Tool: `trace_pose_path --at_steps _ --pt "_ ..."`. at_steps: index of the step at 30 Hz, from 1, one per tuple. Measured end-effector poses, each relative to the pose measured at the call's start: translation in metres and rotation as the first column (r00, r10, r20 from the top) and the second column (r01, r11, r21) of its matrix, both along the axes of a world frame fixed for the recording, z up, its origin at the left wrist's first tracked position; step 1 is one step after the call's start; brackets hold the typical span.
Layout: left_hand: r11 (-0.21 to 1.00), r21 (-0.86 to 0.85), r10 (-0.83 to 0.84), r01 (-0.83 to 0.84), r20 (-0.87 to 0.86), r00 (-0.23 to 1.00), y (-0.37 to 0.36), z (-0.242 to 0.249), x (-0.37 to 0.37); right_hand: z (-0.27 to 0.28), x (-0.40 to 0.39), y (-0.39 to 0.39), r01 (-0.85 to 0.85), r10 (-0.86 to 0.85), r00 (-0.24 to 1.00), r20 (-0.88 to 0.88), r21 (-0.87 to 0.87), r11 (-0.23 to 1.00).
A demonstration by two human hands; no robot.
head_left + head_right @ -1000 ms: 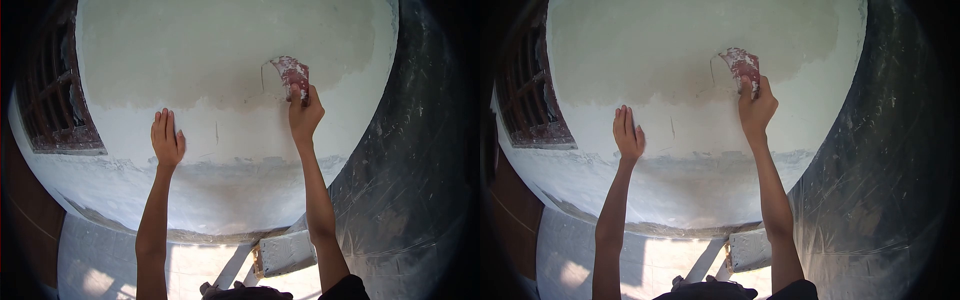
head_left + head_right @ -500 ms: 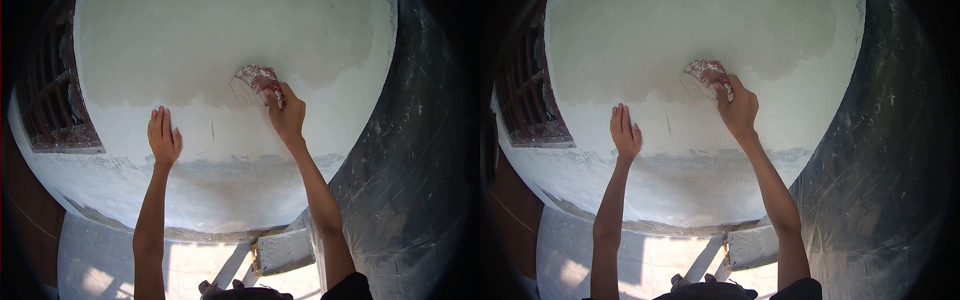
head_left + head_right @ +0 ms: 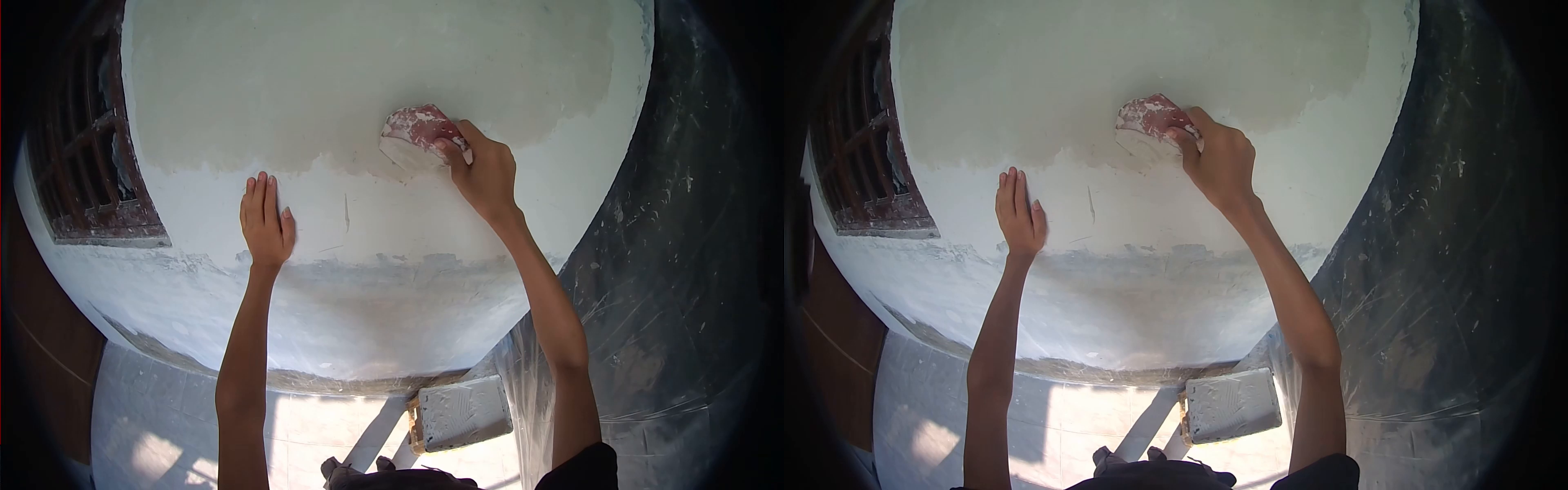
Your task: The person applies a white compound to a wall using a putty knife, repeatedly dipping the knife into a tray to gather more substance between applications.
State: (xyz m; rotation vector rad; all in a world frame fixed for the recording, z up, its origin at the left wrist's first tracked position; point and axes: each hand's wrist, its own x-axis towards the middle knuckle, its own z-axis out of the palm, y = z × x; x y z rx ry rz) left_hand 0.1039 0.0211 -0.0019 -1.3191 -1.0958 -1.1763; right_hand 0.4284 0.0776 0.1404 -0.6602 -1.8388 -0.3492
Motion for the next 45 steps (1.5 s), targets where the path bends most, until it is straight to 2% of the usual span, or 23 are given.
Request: trace_pose_path --at_steps 3,5,7,9,13,15,16,18,19,21,22,24,25,27,29,31,33,37,39,41,42,43,45 --pt "1.0 0.0 -0.001 0.001 0.012 1.0 0.002 0.001 -0.001 0.021 0.024 -0.002 0.114 -0.122 0.982 -0.142 -0.057 0.992" --pt "1.0 -0.014 0.005 -0.005 0.02 1.0 0.0 -0.002 -0.001 0.03 0.036 -0.001 0.131 -0.12 0.955 -0.272 0.025 0.991" --pt "1.0 0.006 0.008 -0.008 -0.001 1.0 0.001 0.0 0.0 0.034 0.039 -0.01 0.151 -0.148 0.945 -0.291 -0.012 0.988" --pt "1.0 -0.015 0.006 -0.006 0.001 1.0 0.001 -0.001 -0.001 0.032 0.033 -0.016 -0.131 0.139 0.884 -0.447 0.048 0.99" --pt "1.0 -0.03 -0.005 0.005 -0.002 1.0 0.001 -0.001 -0.002 0.007 0.001 -0.027 -0.219 0.183 0.962 -0.205 -0.172 0.96" --pt "1.0 -0.019 -0.004 0.004 -0.003 1.0 0.0 -0.001 0.001 -0.01 -0.014 -0.016 -0.044 0.032 0.996 -0.079 -0.152 0.987" --pt "1.0 -0.006 0.002 -0.002 -0.006 1.0 0.0 0.001 0.0 -0.011 -0.012 -0.012 -0.044 0.032 0.996 -0.085 -0.149 0.988" --pt "1.0 -0.01 0.008 -0.008 -0.007 1.0 -0.001 0.0 0.0 -0.008 -0.004 -0.003 0.002 -0.038 0.975 -0.218 -0.16 0.987" --pt "1.0 -0.018 0.014 -0.014 0.002 1.0 0.0 0.0 -0.001 -0.006 0.002 0.0 -0.022 0.003 0.947 -0.321 -0.055 0.998" --pt "1.0 -0.011 0.011 -0.011 -0.001 1.0 0.0 0.002 -0.002 0.0 0.02 -0.003 -0.004 -0.04 0.877 -0.48 -0.092 0.996" --pt "1.0 -0.014 0.008 -0.008 0.002 1.0 0.0 -0.001 0.0 -0.001 0.024 -0.004 -0.003 -0.041 0.88 -0.473 -0.092 0.996" --pt "1.0 -0.02 0.012 -0.012 0.009 1.0 0.0 -0.003 0.0 -0.006 0.026 -0.006 -0.141 0.083 0.761 -0.644 -0.038 0.989" --pt "1.0 -0.02 0.016 -0.016 0.012 1.0 0.001 -0.002 -0.001 -0.01 0.024 -0.007 -0.143 0.088 0.76 -0.643 -0.034 0.989" --pt "1.0 -0.015 0.015 -0.015 0.013 1.0 0.001 -0.001 -0.001 -0.026 0.013 -0.007 -0.398 0.282 0.695 -0.661 -0.027 0.917" --pt "1.0 -0.021 0.008 -0.008 0.011 1.0 0.0 -0.002 -0.001 -0.044 -0.002 -0.002 -0.384 0.242 0.796 -0.554 -0.154 0.91" --pt "1.0 -0.021 0.02 -0.02 0.006 1.0 -0.001 -0.001 0.0 -0.048 -0.01 0.002 -0.329 0.205 0.814 -0.543 -0.14 0.934" --pt "1.0 -0.017 0.011 -0.011 -0.001 1.0 0.0 -0.001 0.0 -0.043 -0.006 0.006 -0.151 0.045 0.83 -0.556 -0.148 0.977" --pt "1.0 -0.014 0.016 -0.016 0.011 1.0 -0.001 -0.001 0.001 -0.039 0.011 0.0 0.01 -0.133 0.747 -0.651 -0.189 0.982" --pt "1.0 -0.015 0.015 -0.015 0.01 1.0 -0.001 -0.001 0.0 -0.04 0.011 -0.008 0.005 -0.145 0.733 -0.664 -0.209 0.978" --pt "1.0 -0.008 0.017 -0.017 0.01 1.0 0.001 0.0 0.0 -0.038 0.003 -0.016 -0.168 0.127 0.549 -0.826 0.039 0.985" --pt "1.0 -0.008 0.012 -0.012 0.013 1.0 0.001 -0.001 0.001 -0.04 0.002 -0.016 -0.269 0.181 0.532 -0.827 0.037 0.962" --pt "1.0 -0.012 0.008 -0.008 0.016 1.0 0.0 -0.001 0.0 -0.043 -0.003 -0.016 -0.274 0.185 0.53 -0.828 0.039 0.961" --pt "1.0 -0.012 0.009 -0.009 0.009 1.0 -0.001 0.0 -0.002 -0.05 -0.02 -0.02 -0.433 0.233 0.729 -0.643 -0.171 0.885"
